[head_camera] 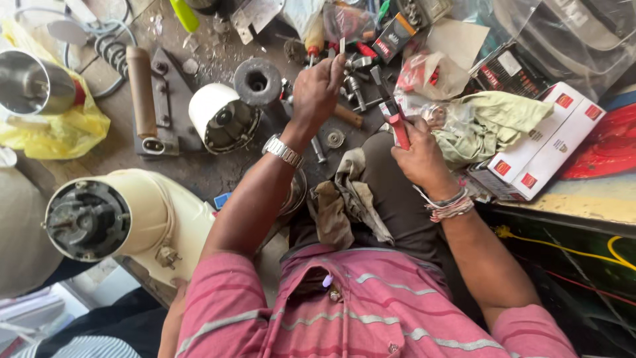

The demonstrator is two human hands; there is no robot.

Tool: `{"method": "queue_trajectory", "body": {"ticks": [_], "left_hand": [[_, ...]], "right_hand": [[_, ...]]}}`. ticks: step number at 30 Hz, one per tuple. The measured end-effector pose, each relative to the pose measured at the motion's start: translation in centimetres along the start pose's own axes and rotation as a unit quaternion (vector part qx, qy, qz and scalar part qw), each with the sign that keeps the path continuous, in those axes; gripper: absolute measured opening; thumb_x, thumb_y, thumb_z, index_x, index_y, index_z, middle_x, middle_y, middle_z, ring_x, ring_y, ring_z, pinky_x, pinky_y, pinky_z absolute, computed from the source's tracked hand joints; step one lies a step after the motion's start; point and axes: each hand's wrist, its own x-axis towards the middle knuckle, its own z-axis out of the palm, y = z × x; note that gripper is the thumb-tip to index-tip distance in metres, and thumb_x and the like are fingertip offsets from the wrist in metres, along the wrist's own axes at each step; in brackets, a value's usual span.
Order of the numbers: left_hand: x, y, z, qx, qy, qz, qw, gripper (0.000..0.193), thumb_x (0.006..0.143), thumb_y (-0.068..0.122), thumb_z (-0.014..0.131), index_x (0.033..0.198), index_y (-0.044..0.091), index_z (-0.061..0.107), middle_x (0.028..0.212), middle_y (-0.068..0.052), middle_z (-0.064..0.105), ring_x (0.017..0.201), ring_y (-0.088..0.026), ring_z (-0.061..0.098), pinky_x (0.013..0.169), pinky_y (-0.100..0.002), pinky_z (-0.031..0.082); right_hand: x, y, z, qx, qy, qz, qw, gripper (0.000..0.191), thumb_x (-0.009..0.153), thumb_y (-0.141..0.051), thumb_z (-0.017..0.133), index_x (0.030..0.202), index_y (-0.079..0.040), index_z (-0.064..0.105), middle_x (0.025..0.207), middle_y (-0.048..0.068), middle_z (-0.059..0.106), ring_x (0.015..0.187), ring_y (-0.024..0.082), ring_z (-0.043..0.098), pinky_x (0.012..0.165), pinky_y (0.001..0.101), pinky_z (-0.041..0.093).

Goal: The person uses pliers to remove a metal ring from a blender blade assembly and then wipes the blade with a cloth. The person also handles a disassembled blender base and a metal container.

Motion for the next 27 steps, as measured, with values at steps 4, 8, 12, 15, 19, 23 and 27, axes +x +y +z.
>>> {"method": "queue_trajectory", "body": {"ticks": [4, 8, 12, 15, 19, 23, 27], "left_hand": [[-0.2, 0.8, -0.2, 0.029, 0.010, 0.023, 0.999, 0.053, 0.108, 0.048, 0.043, 0.074, 0.008, 0.057, 0.058, -0.013, 0.059, 0.052, -0.034, 0.059, 0.054, -0.050, 0.045], [-0.4, 1.0, 0.0, 0.049, 0.053, 0.088, 0.994, 0.052, 0.109, 0.047, 0.045, 0.074, 0.009, 0.057, 0.060, -0.011, 0.060, 0.053, -0.035, 0.058, 0.052, -0.050, 0.043], [-0.8, 0.6, 0.3, 0.045, 0.014, 0.103, 0.994, 0.047, 0.108, 0.042, 0.047, 0.077, 0.008, 0.056, 0.060, -0.012, 0.058, 0.049, -0.033, 0.057, 0.051, -0.049, 0.043], [-0.9, 0.4, 0.8, 0.050, 0.043, 0.130, 0.989, 0.044, 0.109, 0.040, 0.048, 0.080, 0.008, 0.056, 0.064, -0.012, 0.060, 0.055, -0.033, 0.058, 0.053, -0.048, 0.044], [-0.3, 0.3, 0.7, -0.143, -0.054, 0.050, 0.987, 0.039, 0.113, 0.039, 0.050, 0.090, 0.009, 0.062, 0.067, -0.004, 0.057, 0.059, -0.019, 0.054, 0.054, -0.037, 0.042], [0.0, 0.5, -0.9, -0.470, -0.170, -0.097, 0.861, 0.032, 0.110, 0.036, 0.053, 0.096, 0.009, 0.064, 0.070, 0.004, 0.054, 0.057, -0.004, 0.047, 0.049, -0.022, 0.036], [-0.1, 1.3, -2.2, -0.553, -0.210, -0.082, 0.803, 0.027, 0.108, 0.032, 0.055, 0.101, 0.008, 0.066, 0.077, 0.004, 0.057, 0.059, -0.002, 0.047, 0.049, -0.018, 0.036]], "right_hand": [[0.1, -0.6, 1.3, -0.035, 0.006, 0.015, 0.999, 0.056, 0.083, -0.008, 0.070, 0.139, -0.009, 0.061, 0.121, 0.024, 0.057, 0.110, 0.045, 0.061, 0.092, 0.0505, 0.052], [0.6, -1.1, 1.4, -0.068, 0.049, -0.029, 0.996, 0.054, 0.084, -0.008, 0.073, 0.137, -0.005, 0.061, 0.115, 0.024, 0.055, 0.104, 0.046, 0.062, 0.089, 0.0515, 0.052], [0.8, -1.3, 1.3, -0.096, 0.032, 0.006, 0.995, 0.041, 0.085, -0.005, 0.071, 0.126, -0.008, 0.068, 0.104, 0.019, 0.055, 0.094, 0.042, 0.063, 0.081, 0.0514, 0.052], [0.8, -1.5, 1.4, -0.132, 0.052, -0.005, 0.990, 0.034, 0.084, -0.004, 0.072, 0.117, -0.005, 0.068, 0.103, 0.016, 0.054, 0.091, 0.039, 0.064, 0.079, 0.0502, 0.053], [0.7, -1.7, 1.1, -0.182, 0.090, -0.023, 0.979, 0.037, 0.083, -0.002, 0.073, 0.120, -0.006, 0.069, 0.106, 0.016, 0.056, 0.092, 0.039, 0.064, 0.079, 0.0493, 0.053], [0.3, -2.1, 0.0, -0.119, 0.092, -0.107, 0.983, 0.048, 0.078, -0.003, 0.073, 0.125, -0.006, 0.068, 0.124, 0.019, 0.061, 0.106, 0.037, 0.066, 0.085, 0.0469, 0.052], [-0.6, -3.1, -2.0, 0.355, -0.091, 0.188, 0.911, 0.053, 0.084, -0.004, 0.068, 0.136, -0.013, 0.066, 0.124, 0.011, 0.069, 0.111, 0.021, 0.065, 0.088, 0.0345, 0.050]]}}
